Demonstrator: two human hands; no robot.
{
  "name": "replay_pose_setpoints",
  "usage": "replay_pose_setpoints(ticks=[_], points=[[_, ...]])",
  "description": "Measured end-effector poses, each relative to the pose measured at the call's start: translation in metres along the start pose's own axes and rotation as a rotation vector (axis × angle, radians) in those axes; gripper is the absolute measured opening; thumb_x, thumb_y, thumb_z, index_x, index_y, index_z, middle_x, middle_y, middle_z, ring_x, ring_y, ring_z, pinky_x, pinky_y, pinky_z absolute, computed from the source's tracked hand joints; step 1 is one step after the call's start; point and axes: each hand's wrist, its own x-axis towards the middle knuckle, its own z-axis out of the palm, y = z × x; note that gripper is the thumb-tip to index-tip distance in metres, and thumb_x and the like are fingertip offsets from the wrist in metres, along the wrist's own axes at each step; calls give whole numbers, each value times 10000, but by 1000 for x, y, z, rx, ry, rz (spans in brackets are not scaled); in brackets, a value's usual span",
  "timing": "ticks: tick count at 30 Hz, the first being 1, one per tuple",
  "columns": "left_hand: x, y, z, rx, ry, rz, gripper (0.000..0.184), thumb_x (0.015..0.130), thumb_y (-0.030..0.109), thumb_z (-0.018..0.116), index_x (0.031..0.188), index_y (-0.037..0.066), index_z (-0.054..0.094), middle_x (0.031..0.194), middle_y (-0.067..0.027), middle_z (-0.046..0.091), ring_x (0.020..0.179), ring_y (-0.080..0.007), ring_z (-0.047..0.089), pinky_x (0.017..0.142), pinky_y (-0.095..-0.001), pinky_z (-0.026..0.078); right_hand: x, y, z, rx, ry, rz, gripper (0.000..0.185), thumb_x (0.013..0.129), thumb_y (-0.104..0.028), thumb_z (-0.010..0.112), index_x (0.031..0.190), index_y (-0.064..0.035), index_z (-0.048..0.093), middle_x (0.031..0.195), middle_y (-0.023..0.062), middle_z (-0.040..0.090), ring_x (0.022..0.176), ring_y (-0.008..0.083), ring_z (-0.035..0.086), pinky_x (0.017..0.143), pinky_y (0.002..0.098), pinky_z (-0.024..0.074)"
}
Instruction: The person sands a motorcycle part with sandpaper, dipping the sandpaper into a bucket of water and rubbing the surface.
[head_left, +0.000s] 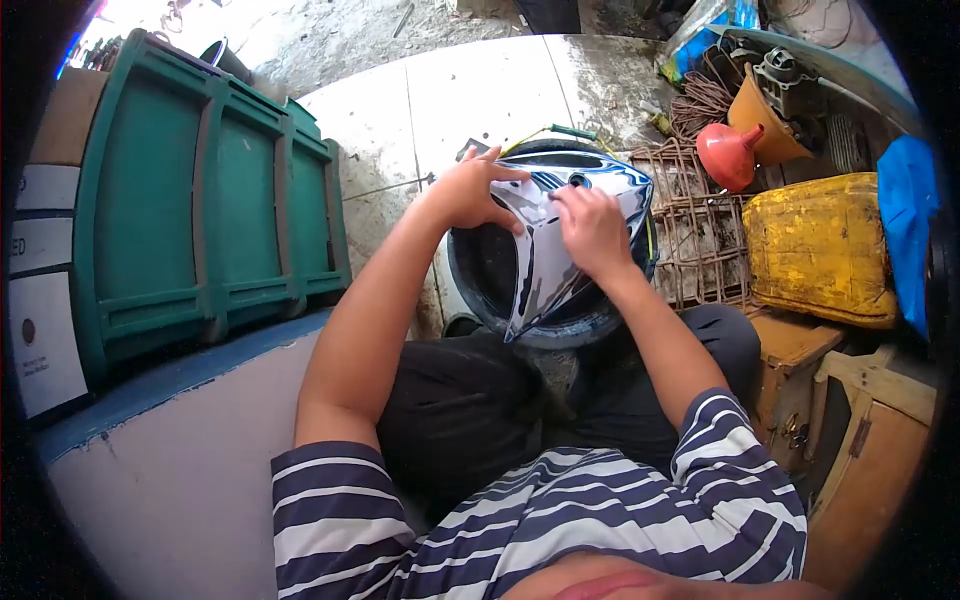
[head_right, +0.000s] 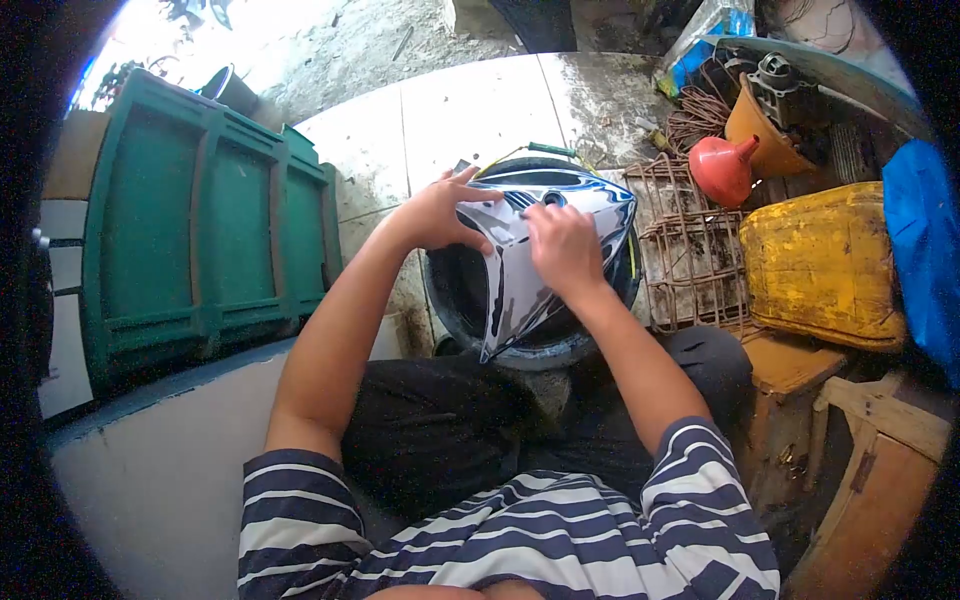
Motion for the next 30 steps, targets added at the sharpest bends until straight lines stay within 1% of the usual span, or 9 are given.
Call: replay_pose_setpoints(ticks=[2,3,7,10,11,15,19,26,30], points=[[1,0,0,12,-9,3,917,557,472,999,1413,346,695,1689,-255,331,1553,-560,243,1263,-579,292,-9,-17,8,50,-17,-106,163,981,-150,550,1071,-108,680,923,113,733,910,324,703,825,494,482],[2,0,-1,28,-24,3,934,561,479,996,1430,346,681,1700,-246,314,1556,-561,231,1269,-572,283,-9,-30,1,47,-106,-75,169,988,-149,529,1060,-106,676,924,110,735,932,332,714,831,499,485],[0,0,-1,5,-27,-16,958,561,490,996,1448,346,664,1709,-244,295,1562,-555,218,1274,-566,278,0,-5,-4,-3,-8,51,167,979,-144,517,1027,-94,669,916,110,734,904,335,723,830,510,484],[0,0,0,10,-38,-26,960,564,497,996,1451,351,660,1710,-241,292,1566,-548,215,1274,-566,280,-4,-6,4,19,-64,-21,187,984,-149,512,1042,-100,683,909,108,735,885,340,723,830,518,481],[0,0,1,18,-41,-27,957,566,499,996,1450,353,660,1710,-240,294,1567,-545,216,1273,-566,281,-9,-13,11,34,51,-98,192,979,-152,518,1049,-106,691,900,109,731,875,337,721,820,514,478],[-1,3,-3,15,-33,-30,951,571,512,992,1448,352,662,1708,-234,303,1566,-539,228,1266,-559,298,4,-1,0,6,32,38,169,969,-151,530,1010,-110,689,848,110,712,854,325,719,782,505,456],[-5,2,-1,13,-19,-23,942,577,507,987,1447,348,663,1704,-236,312,1557,-556,232,1265,-557,299,5,-13,14,75,-26,-38,138,966,-149,567,1004,-116,696,830,92,715,849,315,720,795,508,440],[1,-2,1,32,-20,-7,936,592,511,981,1454,346,657,1697,-250,317,1551,-573,225,1266,-566,292,10,-11,-2,-23,-95,31,165,961,-143,557,1026,-119,707,872,97,738,853,321,728,818,524,459],[-1,0,2,24,-21,0,935,594,510,981,1456,353,655,1695,-266,309,1556,-567,219,1269,-563,288,6,-7,9,32,-46,-2,172,977,-171,544,1019,-126,705,856,87,736,813,337,724,791,534,473]])
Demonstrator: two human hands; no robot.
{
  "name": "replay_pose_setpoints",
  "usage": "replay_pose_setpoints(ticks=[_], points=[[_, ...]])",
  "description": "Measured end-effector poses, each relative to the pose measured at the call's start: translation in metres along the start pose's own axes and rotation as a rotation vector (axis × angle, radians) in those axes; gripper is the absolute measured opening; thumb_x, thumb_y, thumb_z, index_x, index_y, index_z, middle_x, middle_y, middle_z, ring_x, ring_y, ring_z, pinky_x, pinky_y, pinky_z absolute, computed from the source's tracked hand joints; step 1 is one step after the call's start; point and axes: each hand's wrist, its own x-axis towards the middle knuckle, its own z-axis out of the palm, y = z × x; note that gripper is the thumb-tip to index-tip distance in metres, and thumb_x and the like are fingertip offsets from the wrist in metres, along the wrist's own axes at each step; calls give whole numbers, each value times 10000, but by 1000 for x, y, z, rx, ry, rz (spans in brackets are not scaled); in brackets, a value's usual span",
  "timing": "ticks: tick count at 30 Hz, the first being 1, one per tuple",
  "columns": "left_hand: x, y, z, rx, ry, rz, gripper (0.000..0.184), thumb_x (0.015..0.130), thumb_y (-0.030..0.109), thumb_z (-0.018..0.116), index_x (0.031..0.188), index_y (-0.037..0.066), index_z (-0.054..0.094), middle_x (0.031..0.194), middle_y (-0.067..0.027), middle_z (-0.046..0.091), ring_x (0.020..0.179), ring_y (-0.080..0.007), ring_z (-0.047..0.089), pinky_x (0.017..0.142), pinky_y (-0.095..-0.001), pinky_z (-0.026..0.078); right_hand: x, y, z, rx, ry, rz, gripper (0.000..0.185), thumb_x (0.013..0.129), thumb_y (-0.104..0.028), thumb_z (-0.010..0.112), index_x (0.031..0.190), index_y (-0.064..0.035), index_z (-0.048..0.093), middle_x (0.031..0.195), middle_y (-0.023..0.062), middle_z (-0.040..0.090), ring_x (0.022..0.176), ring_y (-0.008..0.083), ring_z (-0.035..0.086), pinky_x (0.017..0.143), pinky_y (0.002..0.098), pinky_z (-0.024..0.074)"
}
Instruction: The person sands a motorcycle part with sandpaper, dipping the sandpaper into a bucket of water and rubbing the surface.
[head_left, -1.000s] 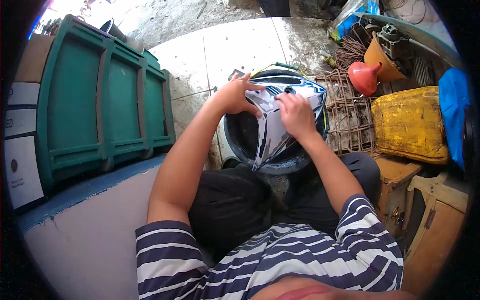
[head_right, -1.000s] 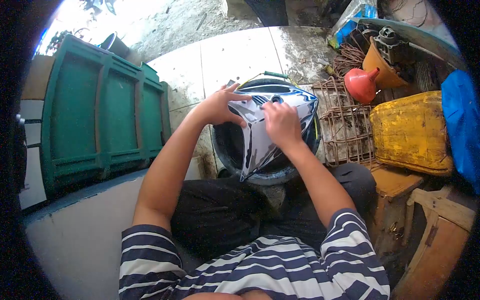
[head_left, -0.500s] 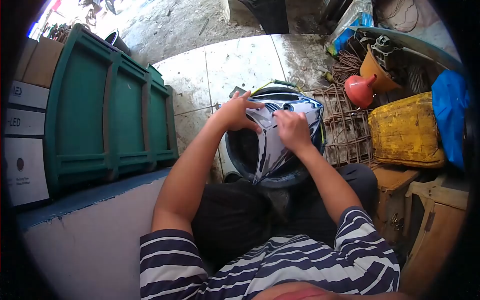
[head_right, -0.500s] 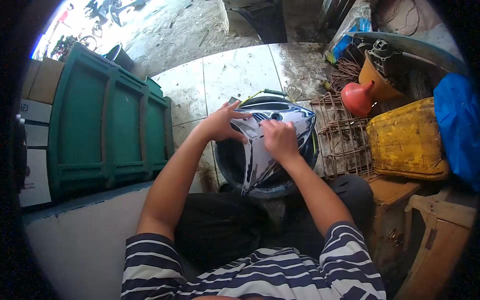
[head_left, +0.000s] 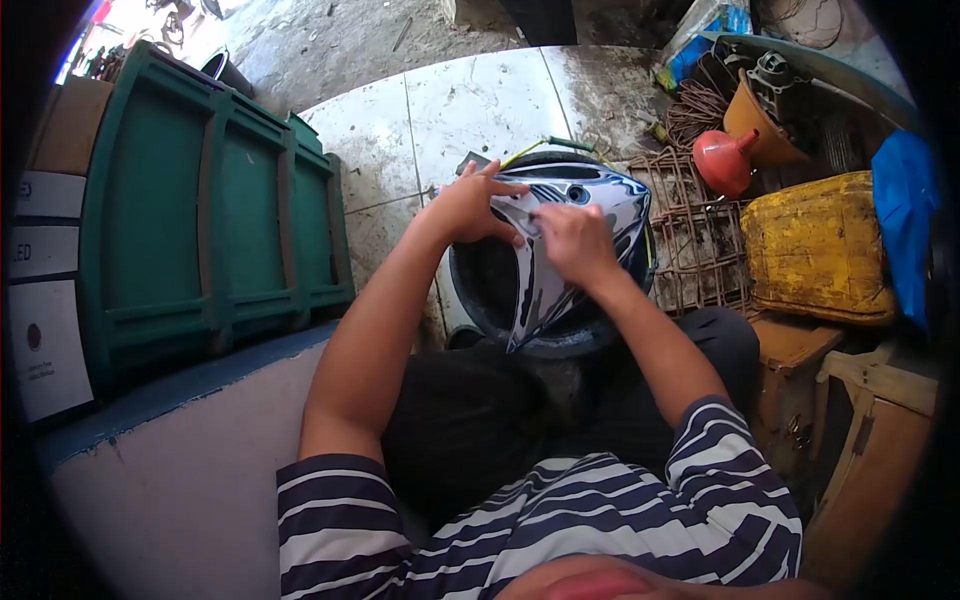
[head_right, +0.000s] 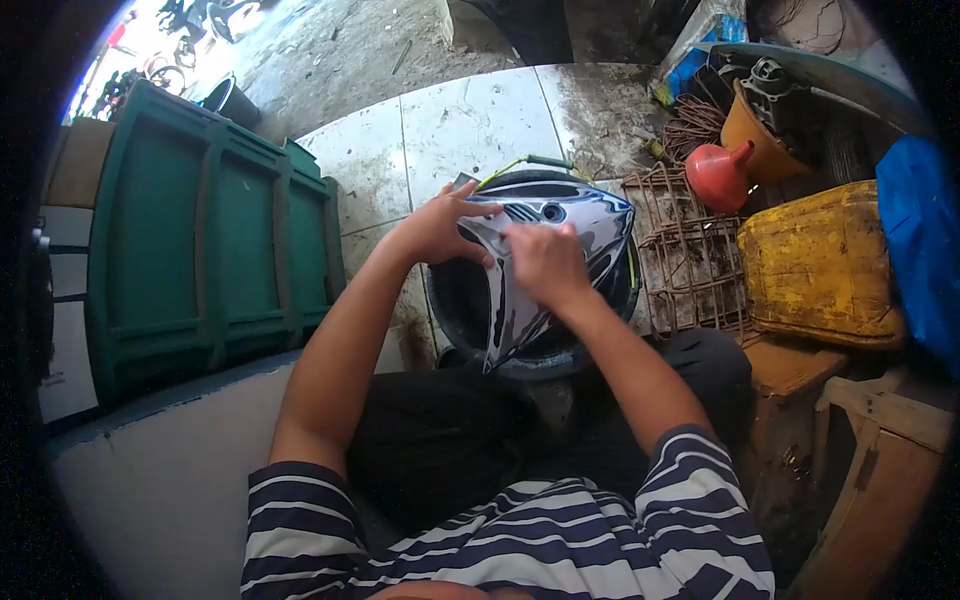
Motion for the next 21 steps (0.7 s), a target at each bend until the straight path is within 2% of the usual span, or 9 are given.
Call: replay_pose_setpoints(ticks=[2,7,9,11,12,13,15,19,21], points=[[-1,-1,0,-10,1,-5,931,594,508,982,1453,354,657,1692,-278,304,1558,-565,218,1273,-562,280,4,10,-7,-31,62,85,174,995,-190,543,1019,-131,705,853,82,736,812,327,726,776,527,474],[2,-1,-1,-2,4,2,921,600,496,981,1451,360,658,1694,-265,311,1561,-558,220,1279,-557,268,-4,-5,3,-44,1,-98,180,1009,-184,543,1029,-115,708,873,90,752,838,317,734,796,503,455],[-1,0,0,-16,16,-21,922,592,483,985,1448,361,661,1692,-262,320,1561,-550,230,1274,-559,280,2,5,-1,-28,40,-12,170,992,-170,546,1007,-110,704,866,95,748,846,316,733,804,505,447],[0,-4,4,-15,4,-23,948,572,522,984,1450,376,656,1702,-237,315,1563,-547,229,1243,-621,298,5,8,-7,-23,61,77,159,972,-158,549,968,-112,701,845,95,734,850,312,731,807,506,441],[1,-2,1,-11,5,-21,962,562,541,984,1451,384,653,1708,-225,313,1564,-545,229,1227,-653,308,3,4,-6,-12,46,39,160,975,-159,554,972,-112,707,850,95,737,853,311,731,808,503,442],[-2,3,-3,-21,2,-9,925,583,478,990,1441,355,669,1691,-259,325,1559,-547,242,1270,-564,287,1,-3,-4,-3,33,2,161,977,-160,560,976,-112,713,855,94,740,856,310,731,810,501,442],[1,2,-2,-6,10,-8,924,579,480,991,1437,356,672,1688,-265,327,1557,-546,250,1268,-565,291,-1,-11,-2,14,14,-48,165,982,-157,557,991,-110,714,862,92,742,867,300,732,810,502,442],[-1,0,1,-11,21,3,929,566,479,998,1429,354,680,1682,-272,333,1555,-542,259,1266,-565,292,6,7,-11,-47,39,21,170,968,-147,542,991,-105,704,857,105,741,855,308,731,807,513,443],[0,0,0,-20,22,5,929,563,479,999,1427,352,681,1681,-272,336,1555,-541,259,1267,-564,291,3,0,-5,-26,41,-54,165,971,-144,544,989,-112,705,860,105,745,848,313,729,801,509,446]])
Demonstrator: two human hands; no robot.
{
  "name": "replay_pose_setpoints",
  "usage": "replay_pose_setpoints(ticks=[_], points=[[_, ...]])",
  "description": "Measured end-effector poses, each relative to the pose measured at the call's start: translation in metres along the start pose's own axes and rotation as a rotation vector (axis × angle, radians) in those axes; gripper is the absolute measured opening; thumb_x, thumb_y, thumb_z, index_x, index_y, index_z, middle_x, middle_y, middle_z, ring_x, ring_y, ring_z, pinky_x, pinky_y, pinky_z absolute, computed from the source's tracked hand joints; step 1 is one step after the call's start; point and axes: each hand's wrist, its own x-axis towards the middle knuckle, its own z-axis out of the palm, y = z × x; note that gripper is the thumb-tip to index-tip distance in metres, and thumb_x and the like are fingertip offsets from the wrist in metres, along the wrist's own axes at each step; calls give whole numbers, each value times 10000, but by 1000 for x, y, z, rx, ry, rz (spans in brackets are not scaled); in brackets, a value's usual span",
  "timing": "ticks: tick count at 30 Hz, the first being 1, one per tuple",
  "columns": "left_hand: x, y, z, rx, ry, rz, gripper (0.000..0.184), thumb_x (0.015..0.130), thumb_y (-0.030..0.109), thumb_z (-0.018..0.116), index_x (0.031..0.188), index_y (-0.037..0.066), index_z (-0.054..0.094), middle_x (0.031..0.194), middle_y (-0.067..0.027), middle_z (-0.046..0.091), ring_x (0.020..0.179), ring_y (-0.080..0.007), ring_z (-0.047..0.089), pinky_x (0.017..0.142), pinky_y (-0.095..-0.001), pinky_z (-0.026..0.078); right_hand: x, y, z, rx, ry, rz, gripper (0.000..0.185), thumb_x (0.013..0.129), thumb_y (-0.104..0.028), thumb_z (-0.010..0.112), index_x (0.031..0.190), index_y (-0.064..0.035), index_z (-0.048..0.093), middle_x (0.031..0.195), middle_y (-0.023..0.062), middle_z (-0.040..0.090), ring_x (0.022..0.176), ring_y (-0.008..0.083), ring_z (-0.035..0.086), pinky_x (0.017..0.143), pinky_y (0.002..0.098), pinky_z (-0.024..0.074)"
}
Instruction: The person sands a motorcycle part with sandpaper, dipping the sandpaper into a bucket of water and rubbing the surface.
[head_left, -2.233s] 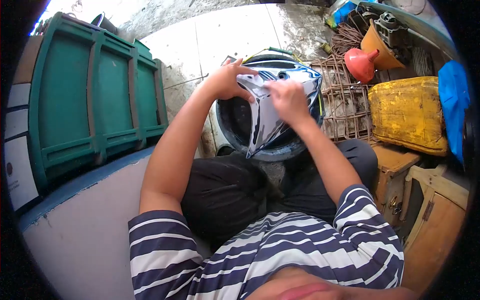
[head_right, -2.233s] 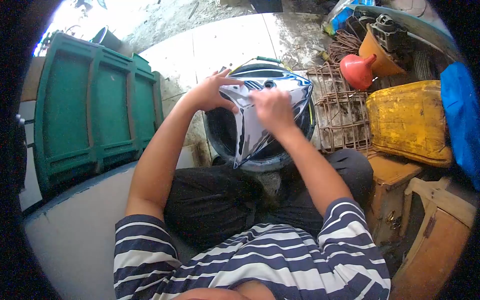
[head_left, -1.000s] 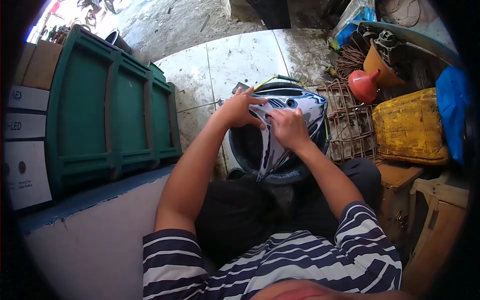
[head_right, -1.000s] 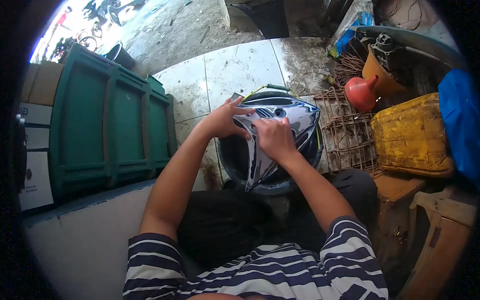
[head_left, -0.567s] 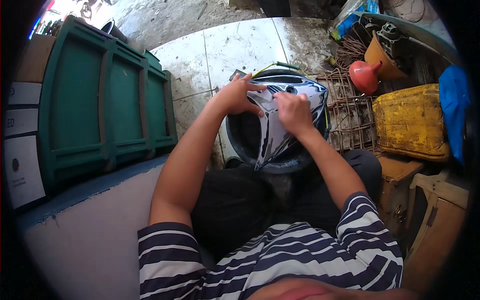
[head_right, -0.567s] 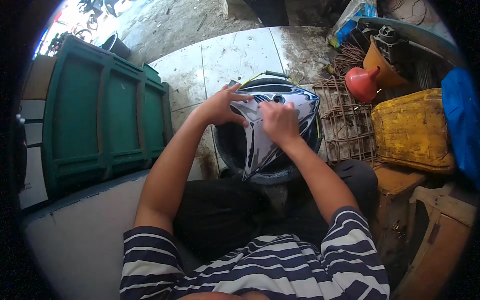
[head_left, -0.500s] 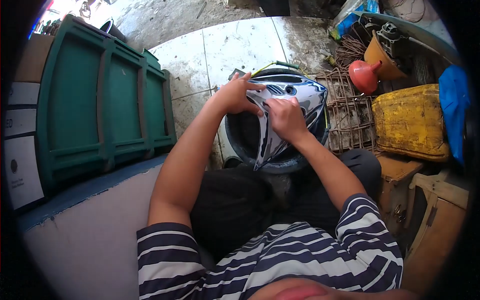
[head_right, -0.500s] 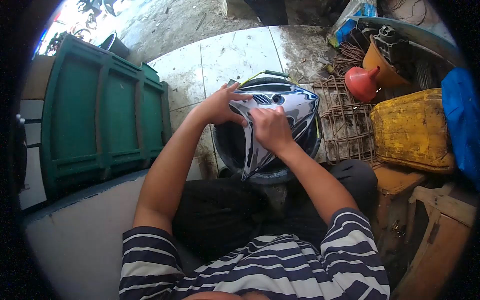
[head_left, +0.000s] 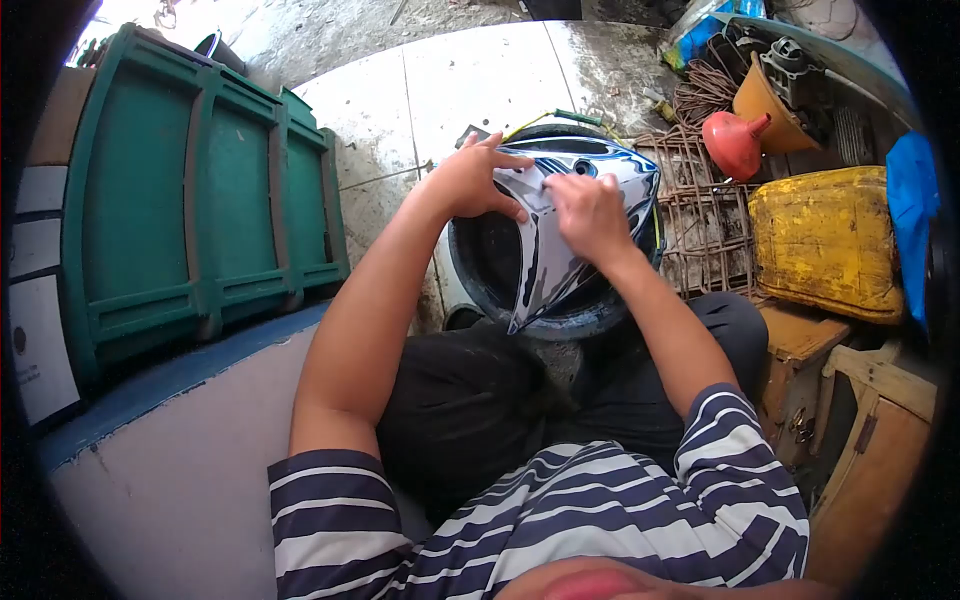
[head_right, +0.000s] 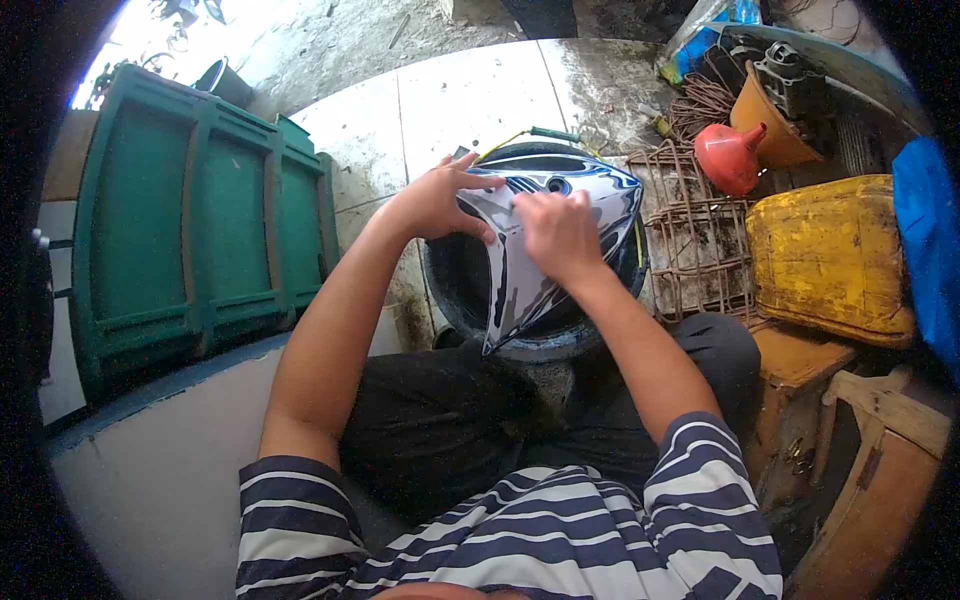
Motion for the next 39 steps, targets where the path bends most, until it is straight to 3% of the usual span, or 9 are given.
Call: replay_pose_setpoints(ticks=[9,15,18,25,29,33,37,38,39], points=[[-2,3,-2,-8,-5,-3,926,564,481,999,1425,350,684,1681,-270,339,1558,-535,259,1262,-570,298,-1,-3,-4,-60,-94,38,177,975,-152,531,995,-120,705,884,100,755,865,304,737,807,514,462],[-1,0,1,9,19,-2,937,556,481,1001,1427,352,681,1684,-256,343,1556,-534,266,1256,-576,315,-1,2,-6,-83,-70,85,177,969,-154,534,1007,-116,702,890,96,752,882,301,741,813,528,469],[-3,6,-3,16,-14,-27,933,569,483,1000,1434,357,674,1698,-242,321,1564,-528,249,1256,-569,322,-1,-2,0,-11,-65,8,178,980,-181,551,1012,-136,719,894,109,757,869,312,735,819,528,469],[-2,2,-2,17,-16,-36,940,574,495,996,1444,380,660,1714,-224,297,1571,-524,232,1265,-570,304,2,8,-2,-31,-10,103,167,974,-177,553,994,-132,712,869,90,751,847,306,729,806,524,463],[0,4,-2,29,-31,-49,938,582,507,992,1449,390,653,1717,-224,287,1575,-523,221,1267,-564,299,-2,-8,-3,-5,-44,-17,171,960,-160,545,990,-130,711,870,75,749,856,292,732,805,517,466],[-3,4,-2,15,-31,-51,937,583,505,991,1449,386,654,1715,-232,286,1575,-523,219,1269,-565,295,1,12,2,-14,36,100,158,954,-164,562,996,-122,708,880,74,745,865,300,728,797,511,464],[0,0,0,24,-18,-31,933,584,495,992,1447,379,657,1713,-240,286,1575,-524,220,1270,-565,292,-6,-5,3,-8,-51,13,133,949,-171,587,978,-119,706,872,90,745,843,317,721,791,507,465],[4,-10,7,-19,-3,-23,985,517,547,998,1434,416,662,1735,-179,278,1596,-493,192,1191,-763,257,-4,0,0,-9,-33,39,126,946,-170,588,966,-116,700,862,93,740,840,319,720,790,507,465],[3,-6,4,-9,-6,-25,967,539,527,997,1438,399,662,1728,-198,282,1589,-503,202,1218,-696,269,-2,5,-3,-10,-13,63,120,943,-170,589,953,-113,694,852,97,735,838,321,718,790,507,465]])
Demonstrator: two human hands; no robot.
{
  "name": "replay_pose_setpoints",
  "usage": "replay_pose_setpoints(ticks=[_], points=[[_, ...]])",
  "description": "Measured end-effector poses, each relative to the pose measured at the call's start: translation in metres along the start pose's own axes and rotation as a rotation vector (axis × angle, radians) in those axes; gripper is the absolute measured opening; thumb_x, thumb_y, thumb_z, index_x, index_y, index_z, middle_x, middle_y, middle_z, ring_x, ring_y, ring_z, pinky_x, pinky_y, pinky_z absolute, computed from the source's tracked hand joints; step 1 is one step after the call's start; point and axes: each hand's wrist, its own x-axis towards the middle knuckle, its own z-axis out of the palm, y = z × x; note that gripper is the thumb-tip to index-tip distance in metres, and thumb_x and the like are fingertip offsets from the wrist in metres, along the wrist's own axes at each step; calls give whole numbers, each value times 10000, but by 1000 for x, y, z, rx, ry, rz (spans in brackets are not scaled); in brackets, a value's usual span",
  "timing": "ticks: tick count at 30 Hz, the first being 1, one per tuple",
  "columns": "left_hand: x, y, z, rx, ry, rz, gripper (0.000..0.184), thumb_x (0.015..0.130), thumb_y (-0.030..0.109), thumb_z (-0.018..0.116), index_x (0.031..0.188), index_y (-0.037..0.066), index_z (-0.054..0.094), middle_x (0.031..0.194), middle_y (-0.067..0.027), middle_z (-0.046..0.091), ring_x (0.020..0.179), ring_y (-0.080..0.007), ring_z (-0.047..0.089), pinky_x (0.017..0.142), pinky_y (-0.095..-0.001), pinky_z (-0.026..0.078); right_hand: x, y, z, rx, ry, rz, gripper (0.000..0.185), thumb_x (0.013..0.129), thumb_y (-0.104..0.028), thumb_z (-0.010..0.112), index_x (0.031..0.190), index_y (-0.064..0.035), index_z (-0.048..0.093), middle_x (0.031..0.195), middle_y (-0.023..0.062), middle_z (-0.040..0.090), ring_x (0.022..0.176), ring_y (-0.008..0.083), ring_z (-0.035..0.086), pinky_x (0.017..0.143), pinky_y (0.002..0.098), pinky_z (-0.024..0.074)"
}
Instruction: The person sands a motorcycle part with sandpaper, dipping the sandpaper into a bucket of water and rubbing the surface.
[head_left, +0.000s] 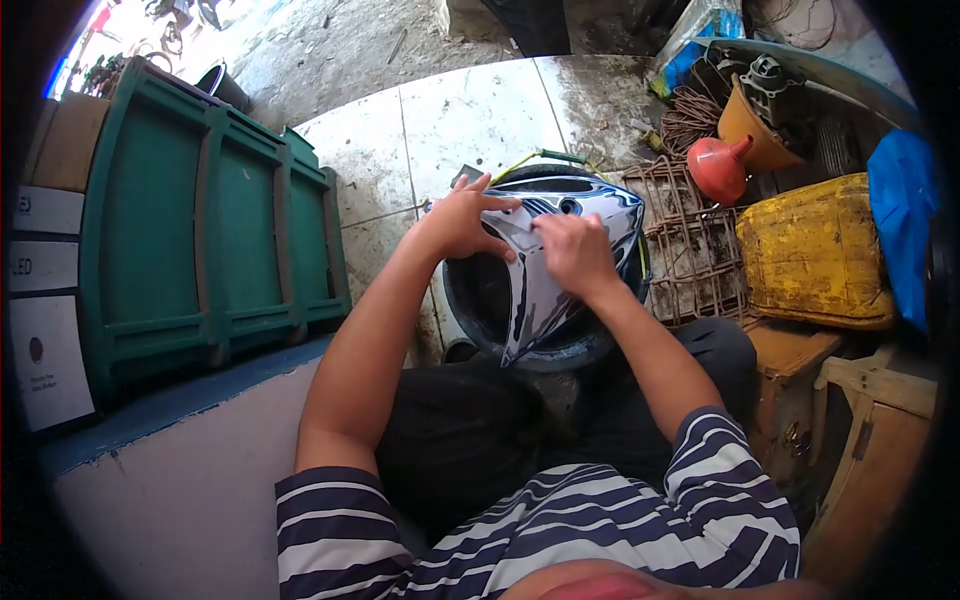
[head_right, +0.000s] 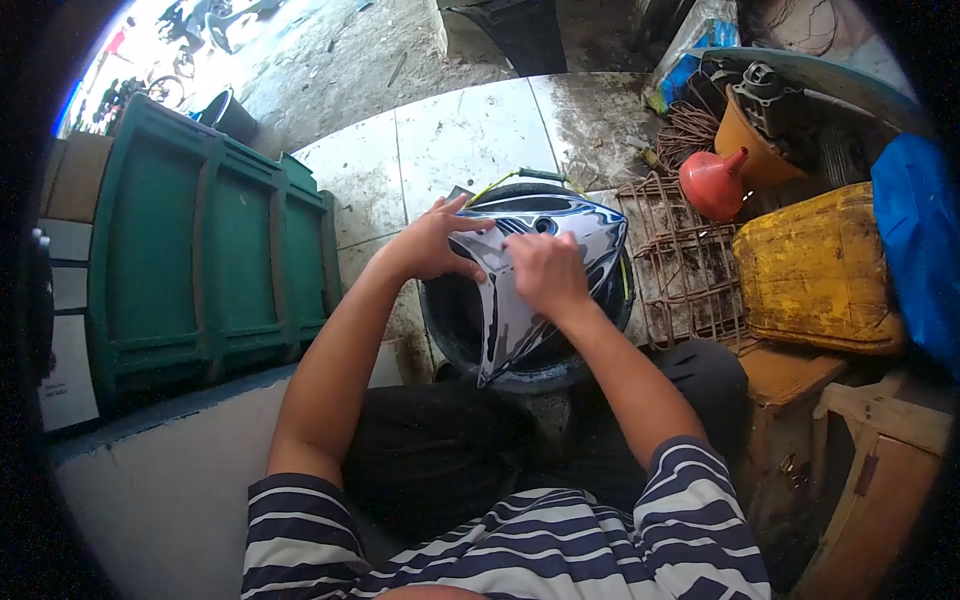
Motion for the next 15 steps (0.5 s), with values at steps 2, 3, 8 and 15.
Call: replay_pose_setpoints(ticks=[2,3,8,15], points=[[-5,7,-5,16,-6,-11,932,583,488,993,1445,366,662,1714,-235,290,1574,-522,222,1271,-562,293,-1,3,1,16,71,-20,120,937,-153,558,924,-110,670,811,99,711,820,324,718,778,515,467],[-5,8,-6,23,-12,-15,931,583,484,994,1445,367,661,1714,-232,290,1575,-521,222,1271,-560,294,-3,0,4,26,74,-61,121,935,-149,552,922,-110,666,806,97,708,818,323,718,777,515,468],[-5,11,-7,12,-16,-27,925,586,472,996,1443,376,662,1714,-227,293,1576,-518,224,1269,-556,300,-1,-2,3,-20,-16,-24,124,934,-135,543,941,-107,664,817,95,710,826,316,721,780,514,477],[-4,7,-5,29,-14,-12,925,585,497,991,1442,380,662,1717,-237,278,1579,-517,216,1271,-562,293,-2,-7,2,-17,6,-52,127,936,-126,545,945,-103,670,834,94,718,825,313,717,776,510,464]])
